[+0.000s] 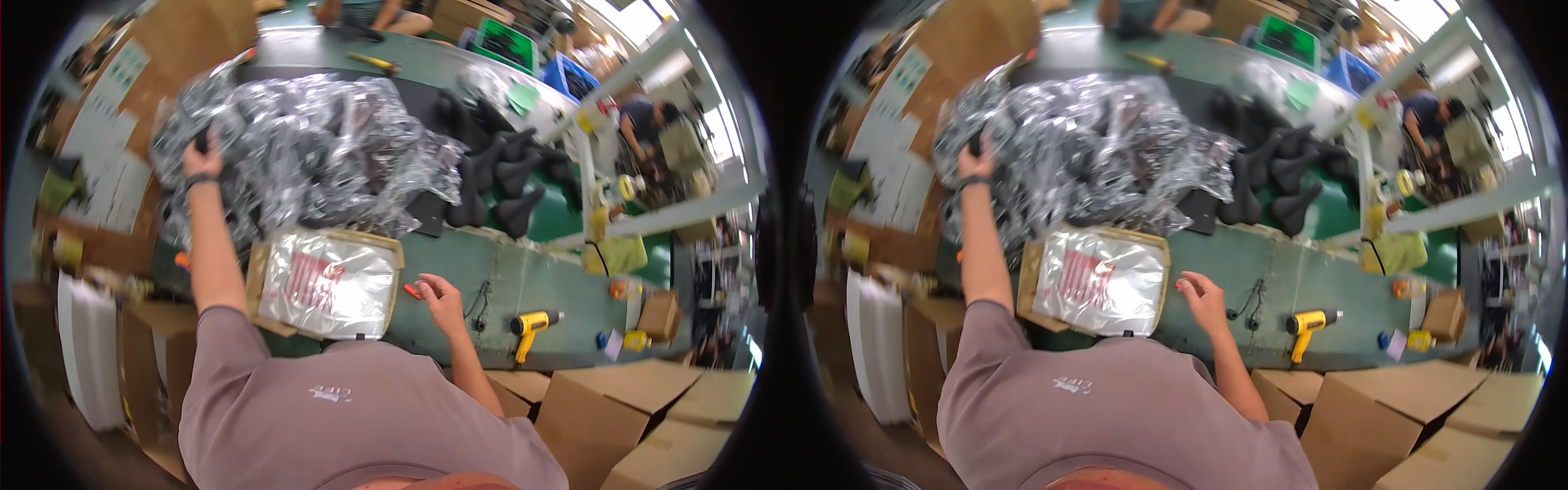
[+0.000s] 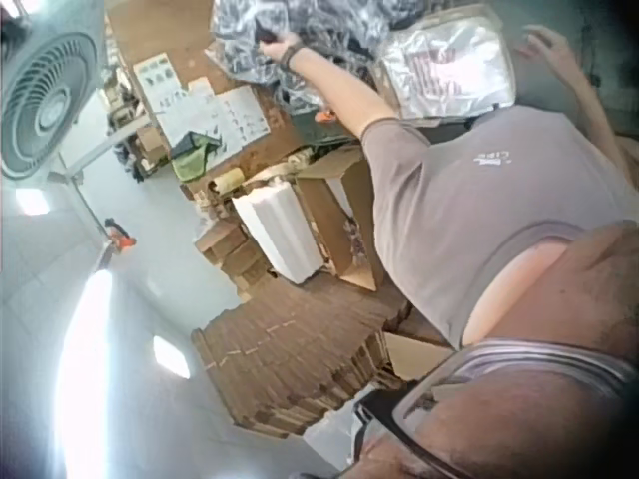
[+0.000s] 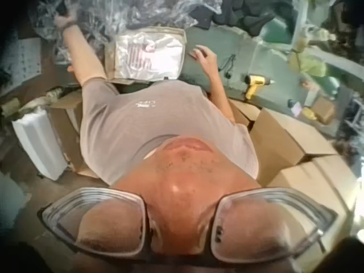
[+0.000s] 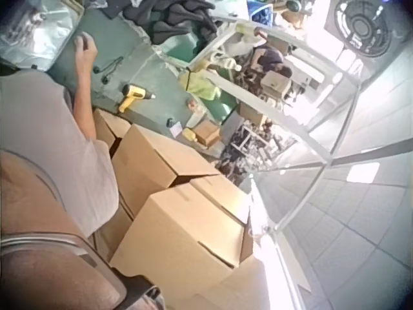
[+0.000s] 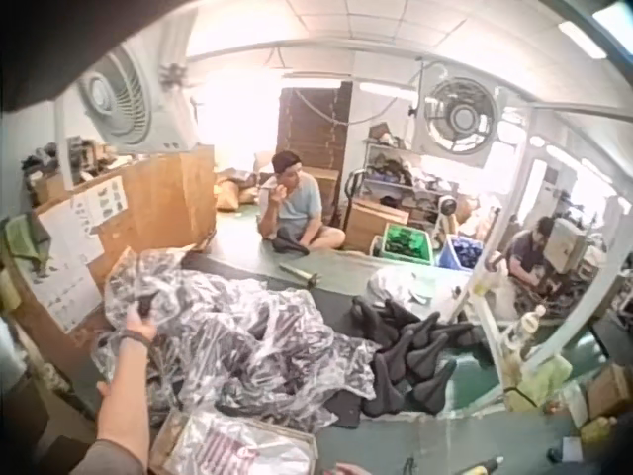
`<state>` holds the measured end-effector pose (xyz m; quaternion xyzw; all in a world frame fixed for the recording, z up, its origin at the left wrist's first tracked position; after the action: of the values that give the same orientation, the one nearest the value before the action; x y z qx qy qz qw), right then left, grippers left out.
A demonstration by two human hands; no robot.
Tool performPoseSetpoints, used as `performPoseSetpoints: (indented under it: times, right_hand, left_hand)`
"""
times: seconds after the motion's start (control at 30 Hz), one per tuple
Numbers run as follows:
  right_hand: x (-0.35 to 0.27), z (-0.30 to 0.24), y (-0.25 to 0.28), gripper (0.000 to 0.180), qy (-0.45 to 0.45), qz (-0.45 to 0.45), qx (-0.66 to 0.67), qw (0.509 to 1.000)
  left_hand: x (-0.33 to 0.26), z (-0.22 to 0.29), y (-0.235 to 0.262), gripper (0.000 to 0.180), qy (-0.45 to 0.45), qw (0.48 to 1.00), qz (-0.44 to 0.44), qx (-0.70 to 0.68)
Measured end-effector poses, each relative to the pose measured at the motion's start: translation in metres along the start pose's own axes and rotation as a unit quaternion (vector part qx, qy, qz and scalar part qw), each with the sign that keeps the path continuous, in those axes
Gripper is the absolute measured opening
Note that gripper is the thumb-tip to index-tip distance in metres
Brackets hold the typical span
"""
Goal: Inspecting bicycle seats and placing them into individual plastic bags at a workstation.
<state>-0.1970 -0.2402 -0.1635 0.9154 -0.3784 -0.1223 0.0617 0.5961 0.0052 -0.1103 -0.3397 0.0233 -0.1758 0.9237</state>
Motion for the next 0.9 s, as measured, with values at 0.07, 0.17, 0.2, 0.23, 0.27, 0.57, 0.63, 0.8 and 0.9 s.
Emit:
performPoseSetpoints:
  times: [0.07, 0.17, 0.2, 0.23, 0.27, 0.57, 0.63, 0.8, 0.9]
  right_hand:
    - [0.026, 0.069, 0.049, 0.034, -0.059, 0.035, -0.088, 0.994]
    - [0.055, 0.147, 0.143, 0.037, -0.114, 0.171, -0.247, 0.947]
    - [0.072, 0.157, 0.170, 0.038, -0.133, 0.190, -0.298, 0.926]
    - [0.114, 0.153, 0.173, 0.041, -0.092, 0.199, -0.302, 0.928]
    - [0.153, 0.155, 0.184, 0.048, -0.094, 0.199, -0.322, 0.921]
    - [0.407, 0.177, 0.208, 0.092, -0.242, 0.222, -0.461, 0.824]
    - [0.402, 0.146, 0.193, 0.085, -0.215, 0.229, -0.491, 0.813]
    - [0.287, 0.113, 0.180, 0.062, -0.009, 0.307, -0.478, 0.823]
    - [0.166, 0.094, 0.158, 0.053, 0.021, 0.347, -0.415, 0.841]
  left_hand:
    - [0.025, -0.031, 0.025, 0.030, 0.123, 0.980, 0.116, -0.102]
    - [-0.051, -0.218, -0.035, 0.058, 0.065, 0.979, 0.191, 0.017]
    - [-0.111, -0.248, -0.088, 0.072, 0.031, 0.966, 0.204, 0.155]
    - [-0.142, -0.227, -0.076, 0.070, -0.098, 0.952, 0.137, 0.254]
    - [-0.201, -0.229, -0.124, 0.066, -0.203, 0.868, 0.107, 0.441]
    - [-0.474, -0.243, -0.331, 0.051, -0.108, 0.762, -0.519, 0.372]
    - [-0.486, -0.239, -0.327, 0.052, -0.017, 0.727, -0.543, 0.419]
    - [-0.491, -0.244, -0.293, 0.047, 0.053, 0.646, -0.611, 0.455]
    - [-0.497, -0.244, -0.269, 0.042, 0.057, 0.602, -0.643, 0.470]
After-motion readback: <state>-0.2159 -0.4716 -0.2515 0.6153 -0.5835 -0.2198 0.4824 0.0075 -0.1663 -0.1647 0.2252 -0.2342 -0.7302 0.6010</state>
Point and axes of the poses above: each hand's wrist, its own x-axis towards the middle knuckle, its own y-axis out of the back of the hand, z = x × y, the point moved 2 cm from there along x, towards the middle knuckle, and after that the axes turned 12 degrees about -x, right-handed, at the moved point
